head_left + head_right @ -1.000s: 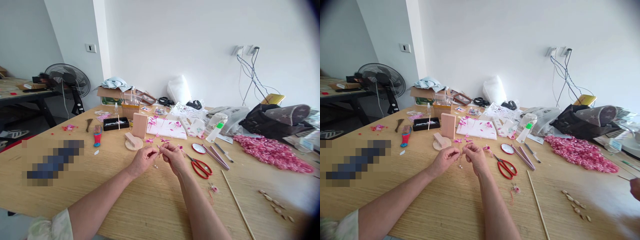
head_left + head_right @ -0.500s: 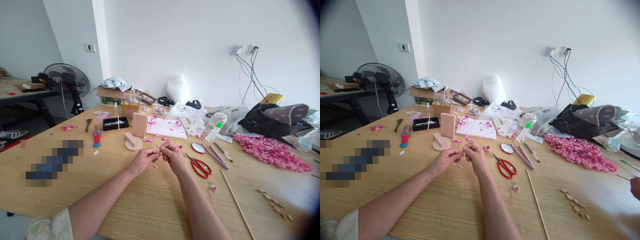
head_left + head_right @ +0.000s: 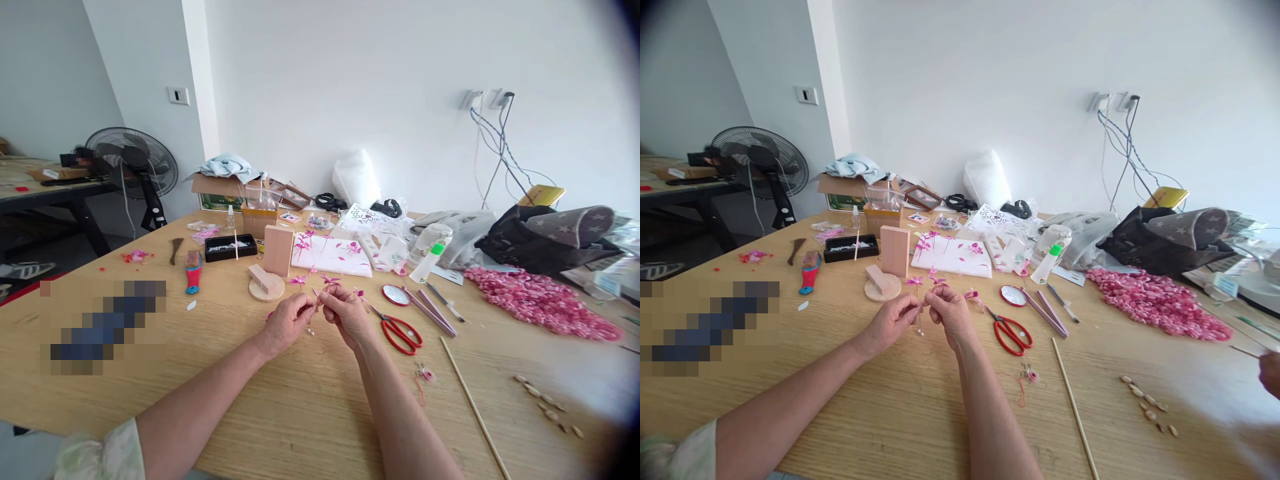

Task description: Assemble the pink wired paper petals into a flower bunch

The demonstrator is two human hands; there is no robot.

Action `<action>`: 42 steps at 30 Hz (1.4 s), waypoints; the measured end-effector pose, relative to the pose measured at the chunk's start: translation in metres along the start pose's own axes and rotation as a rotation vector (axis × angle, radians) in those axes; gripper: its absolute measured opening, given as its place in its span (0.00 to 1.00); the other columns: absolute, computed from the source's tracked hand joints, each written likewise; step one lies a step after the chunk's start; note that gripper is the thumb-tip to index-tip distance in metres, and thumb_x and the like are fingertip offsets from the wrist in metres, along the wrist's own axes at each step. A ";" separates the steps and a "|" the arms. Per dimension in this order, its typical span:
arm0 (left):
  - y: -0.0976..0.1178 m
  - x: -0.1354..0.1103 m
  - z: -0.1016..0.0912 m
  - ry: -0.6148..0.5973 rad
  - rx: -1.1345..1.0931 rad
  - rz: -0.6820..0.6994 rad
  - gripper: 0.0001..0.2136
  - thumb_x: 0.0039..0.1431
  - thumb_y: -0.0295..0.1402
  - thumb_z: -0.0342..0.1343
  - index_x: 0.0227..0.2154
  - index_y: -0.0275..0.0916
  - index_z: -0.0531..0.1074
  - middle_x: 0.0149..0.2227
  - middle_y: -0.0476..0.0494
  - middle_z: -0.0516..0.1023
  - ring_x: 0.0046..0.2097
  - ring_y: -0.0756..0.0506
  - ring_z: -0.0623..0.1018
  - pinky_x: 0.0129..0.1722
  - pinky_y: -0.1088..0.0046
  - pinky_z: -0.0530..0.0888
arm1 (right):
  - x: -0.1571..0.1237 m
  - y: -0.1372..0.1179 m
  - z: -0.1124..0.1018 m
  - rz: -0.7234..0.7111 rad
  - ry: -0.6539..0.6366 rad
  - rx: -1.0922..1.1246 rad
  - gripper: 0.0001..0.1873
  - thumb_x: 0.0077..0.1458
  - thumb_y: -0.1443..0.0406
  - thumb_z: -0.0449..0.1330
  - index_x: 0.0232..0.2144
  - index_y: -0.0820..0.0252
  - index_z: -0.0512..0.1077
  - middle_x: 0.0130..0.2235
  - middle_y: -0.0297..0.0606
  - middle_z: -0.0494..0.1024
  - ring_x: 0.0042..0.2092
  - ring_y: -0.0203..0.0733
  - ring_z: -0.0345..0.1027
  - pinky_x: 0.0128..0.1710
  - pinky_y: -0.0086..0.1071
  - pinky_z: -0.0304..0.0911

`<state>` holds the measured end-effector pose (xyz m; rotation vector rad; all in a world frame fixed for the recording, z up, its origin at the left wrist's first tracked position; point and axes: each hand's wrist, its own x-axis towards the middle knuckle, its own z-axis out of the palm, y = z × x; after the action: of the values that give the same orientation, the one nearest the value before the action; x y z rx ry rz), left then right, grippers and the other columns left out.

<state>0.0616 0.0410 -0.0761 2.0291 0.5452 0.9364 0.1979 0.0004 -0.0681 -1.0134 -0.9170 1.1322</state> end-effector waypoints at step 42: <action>-0.005 -0.002 0.005 0.035 0.032 -0.026 0.05 0.55 0.30 0.44 0.25 0.37 0.62 0.24 0.50 0.63 0.27 0.52 0.63 0.26 0.77 0.61 | 0.003 0.003 0.006 -0.101 0.065 -0.165 0.12 0.39 0.63 0.61 0.17 0.59 0.60 0.15 0.24 0.60 0.15 0.24 0.47 0.14 0.24 0.39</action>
<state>0.0635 0.0399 -0.0828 2.0325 0.6081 0.9545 0.1917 0.0050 -0.0687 -1.1182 -1.0100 0.9462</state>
